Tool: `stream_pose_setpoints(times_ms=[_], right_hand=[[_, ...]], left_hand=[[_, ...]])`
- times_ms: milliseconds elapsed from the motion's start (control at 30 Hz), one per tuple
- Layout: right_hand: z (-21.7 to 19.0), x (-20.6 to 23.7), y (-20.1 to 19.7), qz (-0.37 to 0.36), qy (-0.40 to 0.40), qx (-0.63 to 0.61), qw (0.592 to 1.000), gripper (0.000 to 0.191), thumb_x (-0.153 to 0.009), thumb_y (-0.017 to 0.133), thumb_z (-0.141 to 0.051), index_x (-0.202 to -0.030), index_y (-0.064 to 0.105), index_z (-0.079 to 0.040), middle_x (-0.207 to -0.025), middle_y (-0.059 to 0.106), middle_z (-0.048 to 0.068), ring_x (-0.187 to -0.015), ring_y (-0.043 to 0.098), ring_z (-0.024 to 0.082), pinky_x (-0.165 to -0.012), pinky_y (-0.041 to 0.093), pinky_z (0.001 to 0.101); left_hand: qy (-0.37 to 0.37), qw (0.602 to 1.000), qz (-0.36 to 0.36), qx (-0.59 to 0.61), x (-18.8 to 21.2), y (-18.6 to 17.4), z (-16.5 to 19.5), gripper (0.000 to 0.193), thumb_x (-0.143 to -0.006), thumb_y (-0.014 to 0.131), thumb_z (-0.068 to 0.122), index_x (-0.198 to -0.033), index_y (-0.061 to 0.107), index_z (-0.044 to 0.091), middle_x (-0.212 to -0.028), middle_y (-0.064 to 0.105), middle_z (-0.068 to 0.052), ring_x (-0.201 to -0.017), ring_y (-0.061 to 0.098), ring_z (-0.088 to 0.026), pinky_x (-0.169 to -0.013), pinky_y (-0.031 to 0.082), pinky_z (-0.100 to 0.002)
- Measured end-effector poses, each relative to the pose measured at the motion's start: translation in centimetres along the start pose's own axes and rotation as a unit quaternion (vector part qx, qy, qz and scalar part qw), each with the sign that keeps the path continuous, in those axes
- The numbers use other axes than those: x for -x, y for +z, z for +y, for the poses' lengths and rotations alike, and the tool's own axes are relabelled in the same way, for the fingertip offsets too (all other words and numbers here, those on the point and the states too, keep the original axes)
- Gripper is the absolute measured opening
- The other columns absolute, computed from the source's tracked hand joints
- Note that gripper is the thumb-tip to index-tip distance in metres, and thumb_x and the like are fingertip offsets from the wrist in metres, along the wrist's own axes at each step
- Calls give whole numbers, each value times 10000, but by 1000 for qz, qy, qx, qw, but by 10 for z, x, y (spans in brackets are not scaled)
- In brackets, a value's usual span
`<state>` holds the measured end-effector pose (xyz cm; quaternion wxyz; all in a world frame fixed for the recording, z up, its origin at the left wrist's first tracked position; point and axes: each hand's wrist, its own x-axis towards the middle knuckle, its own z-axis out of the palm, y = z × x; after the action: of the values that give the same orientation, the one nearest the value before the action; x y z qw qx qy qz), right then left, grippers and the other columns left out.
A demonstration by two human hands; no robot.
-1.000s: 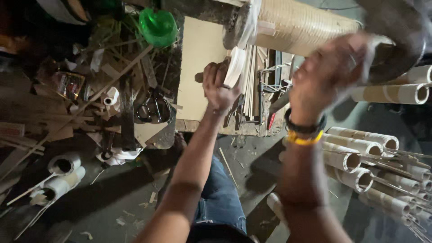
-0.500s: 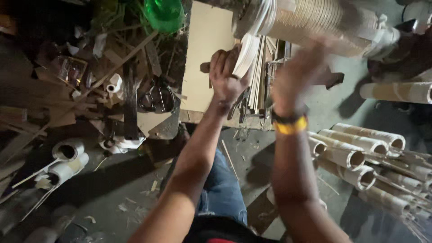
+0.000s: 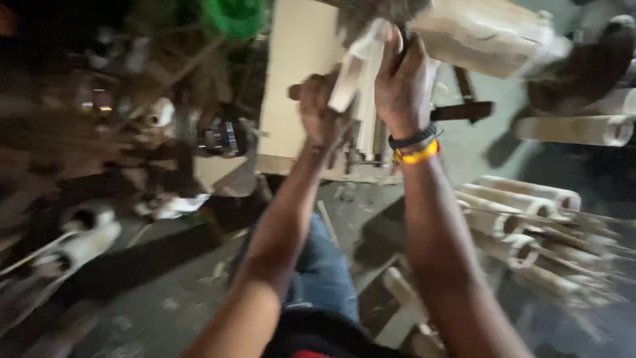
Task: The person winds a strip of white tape from a roll onto a large cylindrical drum mounted on a machine, guiding the tape evenly around the rotating drum. They use a hammer to tap the drum area, then cut the tape with scissors and handle the finished wrapped drum.
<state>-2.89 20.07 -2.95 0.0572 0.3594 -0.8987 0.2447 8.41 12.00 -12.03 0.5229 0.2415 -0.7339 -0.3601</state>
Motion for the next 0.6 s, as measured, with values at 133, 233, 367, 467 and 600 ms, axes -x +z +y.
stream_pose_setpoints(times_ms=[133, 233, 367, 467, 600], right_hand=[[6, 2, -57, 23, 70, -153, 986, 338, -1141, 472, -357, -1234, 599, -58, -1046, 658, 137, -947, 618, 257, -823, 513, 418], [-15, 5, -69, 201, -77, -568, 794, 338, -1143, 470, -347, -1222, 612, -50, -1056, 661, 166, -956, 612, 295, -835, 506, 442], [-61, -10, -18, 63, 30, -170, 983, 341, -1145, 467, -333, -1206, 630, -40, -1070, 664, 205, -967, 604, 345, -851, 496, 473], [-46, -9, -22, -37, 134, -6, 990, 344, -1147, 464, -323, -1194, 643, -33, -1081, 667, 235, -975, 598, 383, -863, 489, 497], [4, 8, -43, -49, 99, -479, 871, 405, -1108, 482, -377, -1194, 616, -4, -1098, 658, 249, -948, 605, 373, -831, 482, 525]], left_hand=[[52, 998, 5, -25, -2, -2, -1, 320, -766, 825, 138, -1031, 707, 3, -905, 699, -145, -861, 656, -319, -806, 533, -466], [46, 996, 44, -65, -2, -4, -1, 344, -793, 816, 153, -1052, 668, -18, -981, 683, -170, -936, 662, -354, -891, 561, -470], [25, 999, 20, -42, -3, -11, 1, 405, -779, 810, 120, -1139, 692, -23, -1024, 706, -141, -941, 683, -329, -919, 576, -459], [72, 996, 3, -43, -6, -13, 3, 352, -793, 870, 95, -1088, 695, 14, -975, 693, -120, -913, 668, -354, -831, 539, -462], [28, 998, 4, -53, -9, -9, 0, 428, -793, 859, 158, -1133, 661, -9, -1029, 677, -158, -949, 662, -348, -890, 568, -459]])
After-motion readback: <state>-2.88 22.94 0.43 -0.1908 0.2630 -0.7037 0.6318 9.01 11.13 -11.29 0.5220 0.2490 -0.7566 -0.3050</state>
